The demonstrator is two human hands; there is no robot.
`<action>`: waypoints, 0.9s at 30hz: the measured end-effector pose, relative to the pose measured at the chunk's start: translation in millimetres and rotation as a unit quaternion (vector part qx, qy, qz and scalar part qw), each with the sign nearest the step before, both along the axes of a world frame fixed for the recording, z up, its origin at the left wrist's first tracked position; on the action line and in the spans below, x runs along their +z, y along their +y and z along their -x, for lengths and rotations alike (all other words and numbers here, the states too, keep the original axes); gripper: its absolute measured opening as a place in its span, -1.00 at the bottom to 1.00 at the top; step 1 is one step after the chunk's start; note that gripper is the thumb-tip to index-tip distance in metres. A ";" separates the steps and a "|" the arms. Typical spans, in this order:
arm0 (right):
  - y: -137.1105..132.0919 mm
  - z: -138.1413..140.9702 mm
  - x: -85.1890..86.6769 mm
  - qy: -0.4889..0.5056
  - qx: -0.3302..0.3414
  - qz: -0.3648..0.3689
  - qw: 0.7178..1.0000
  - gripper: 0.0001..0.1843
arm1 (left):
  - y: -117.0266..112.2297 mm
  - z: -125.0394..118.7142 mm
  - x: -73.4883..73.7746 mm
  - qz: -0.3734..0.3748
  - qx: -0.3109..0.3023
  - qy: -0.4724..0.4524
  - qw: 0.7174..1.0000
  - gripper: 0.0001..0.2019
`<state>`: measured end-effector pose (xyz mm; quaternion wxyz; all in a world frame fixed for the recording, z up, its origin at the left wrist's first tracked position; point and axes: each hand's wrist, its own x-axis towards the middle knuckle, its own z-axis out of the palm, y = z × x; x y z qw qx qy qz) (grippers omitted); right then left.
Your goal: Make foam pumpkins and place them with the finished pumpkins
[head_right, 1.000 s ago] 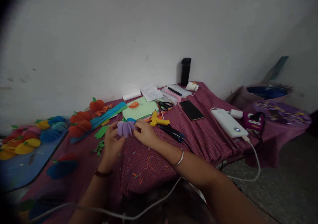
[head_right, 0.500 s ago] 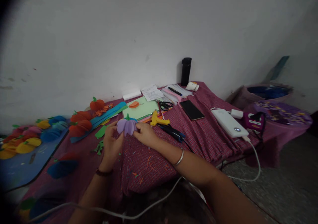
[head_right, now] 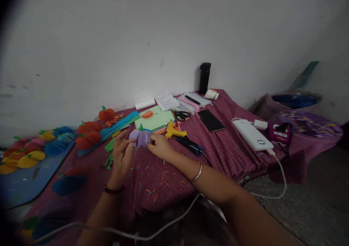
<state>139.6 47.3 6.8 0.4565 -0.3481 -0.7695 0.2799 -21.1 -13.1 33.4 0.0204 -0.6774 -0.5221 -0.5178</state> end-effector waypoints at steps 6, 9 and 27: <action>-1.5 -1.4 3.0 -0.007 -0.006 -0.014 1.000 -0.84 | 6.9 -0.4 -4.8 -0.037 0.027 0.021 0.999 -0.89; -1.6 -1.3 3.8 -0.005 -0.011 -0.016 1.000 -0.85 | 11.2 1.1 -9.9 -0.042 0.043 0.022 0.998 -0.90; -1.2 -1.9 2.8 -0.022 -0.017 -0.032 0.999 -0.78 | -6.4 -11.6 -0.3 -0.024 0.019 0.166 0.986 -0.79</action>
